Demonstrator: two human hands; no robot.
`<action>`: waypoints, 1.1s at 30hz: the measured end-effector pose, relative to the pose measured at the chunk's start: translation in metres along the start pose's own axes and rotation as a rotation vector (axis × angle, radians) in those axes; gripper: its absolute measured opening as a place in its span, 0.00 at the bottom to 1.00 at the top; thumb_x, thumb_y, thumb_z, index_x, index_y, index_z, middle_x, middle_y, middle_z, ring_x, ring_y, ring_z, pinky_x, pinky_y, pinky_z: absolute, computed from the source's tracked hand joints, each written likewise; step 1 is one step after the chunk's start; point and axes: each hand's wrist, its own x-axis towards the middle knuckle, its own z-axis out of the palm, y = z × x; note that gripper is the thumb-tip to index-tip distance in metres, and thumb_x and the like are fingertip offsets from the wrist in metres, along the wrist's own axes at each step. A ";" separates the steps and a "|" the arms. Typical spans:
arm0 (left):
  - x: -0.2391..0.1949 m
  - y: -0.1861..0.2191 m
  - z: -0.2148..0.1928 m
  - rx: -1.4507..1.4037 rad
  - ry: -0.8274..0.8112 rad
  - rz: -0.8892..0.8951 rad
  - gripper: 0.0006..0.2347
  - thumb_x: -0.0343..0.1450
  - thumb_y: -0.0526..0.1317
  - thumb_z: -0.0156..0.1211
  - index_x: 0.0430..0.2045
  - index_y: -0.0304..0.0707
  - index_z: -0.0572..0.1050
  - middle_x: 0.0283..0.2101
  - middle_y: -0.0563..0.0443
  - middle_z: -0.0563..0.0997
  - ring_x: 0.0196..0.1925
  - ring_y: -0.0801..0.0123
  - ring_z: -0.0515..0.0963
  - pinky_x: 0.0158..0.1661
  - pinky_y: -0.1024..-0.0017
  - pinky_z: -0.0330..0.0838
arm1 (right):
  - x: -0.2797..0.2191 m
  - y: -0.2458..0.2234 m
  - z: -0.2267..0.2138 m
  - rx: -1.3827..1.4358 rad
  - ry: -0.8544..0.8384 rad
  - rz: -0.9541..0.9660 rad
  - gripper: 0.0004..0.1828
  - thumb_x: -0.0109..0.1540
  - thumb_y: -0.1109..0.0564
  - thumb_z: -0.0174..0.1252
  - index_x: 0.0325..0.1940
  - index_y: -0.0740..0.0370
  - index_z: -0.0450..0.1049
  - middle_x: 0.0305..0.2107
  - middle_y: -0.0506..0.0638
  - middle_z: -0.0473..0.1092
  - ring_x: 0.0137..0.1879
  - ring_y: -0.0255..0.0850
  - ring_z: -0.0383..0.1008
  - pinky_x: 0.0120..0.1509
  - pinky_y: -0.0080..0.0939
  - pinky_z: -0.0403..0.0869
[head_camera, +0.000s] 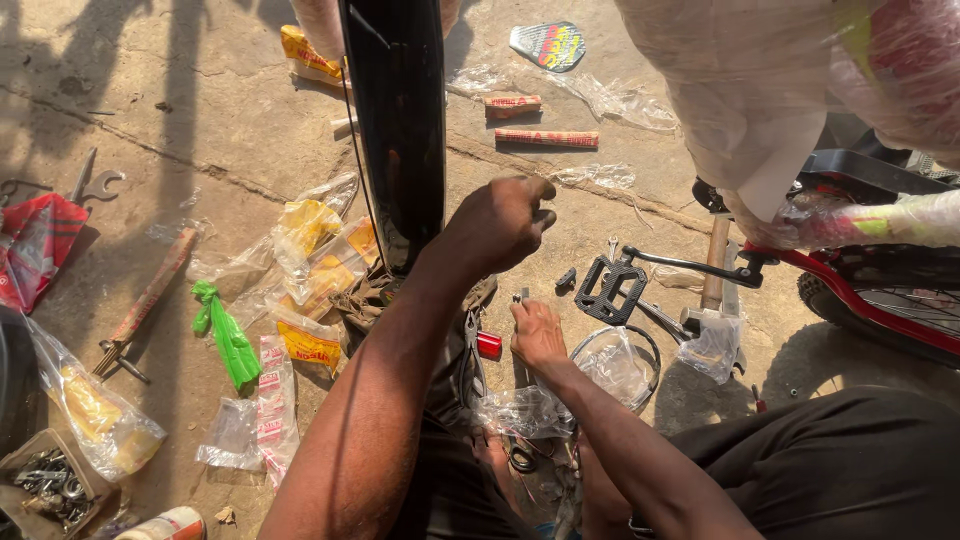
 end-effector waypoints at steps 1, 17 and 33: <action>-0.008 0.004 -0.011 0.021 0.095 0.128 0.12 0.73 0.40 0.61 0.47 0.33 0.79 0.43 0.36 0.83 0.44 0.52 0.85 0.45 0.58 0.77 | 0.006 -0.013 -0.012 0.121 0.079 -0.030 0.20 0.57 0.66 0.56 0.54 0.65 0.73 0.52 0.61 0.69 0.58 0.55 0.71 0.64 0.61 0.70; -0.062 -0.011 -0.080 0.044 0.928 0.192 0.22 0.70 0.40 0.73 0.52 0.25 0.72 0.45 0.39 0.78 0.46 0.54 0.82 0.46 0.60 0.80 | 0.048 -0.059 -0.449 -0.507 1.494 -0.421 0.22 0.69 0.57 0.64 0.63 0.71 0.69 0.59 0.70 0.61 0.66 0.66 0.58 0.68 0.71 0.56; -0.038 -0.017 -0.065 0.184 0.966 0.172 0.42 0.55 0.43 0.85 0.59 0.28 0.61 0.48 0.33 0.75 0.50 0.43 0.79 0.47 0.55 0.76 | 0.025 -0.054 -0.439 -0.350 1.377 -0.535 0.20 0.73 0.53 0.61 0.65 0.61 0.67 0.59 0.62 0.67 0.66 0.61 0.66 0.70 0.68 0.59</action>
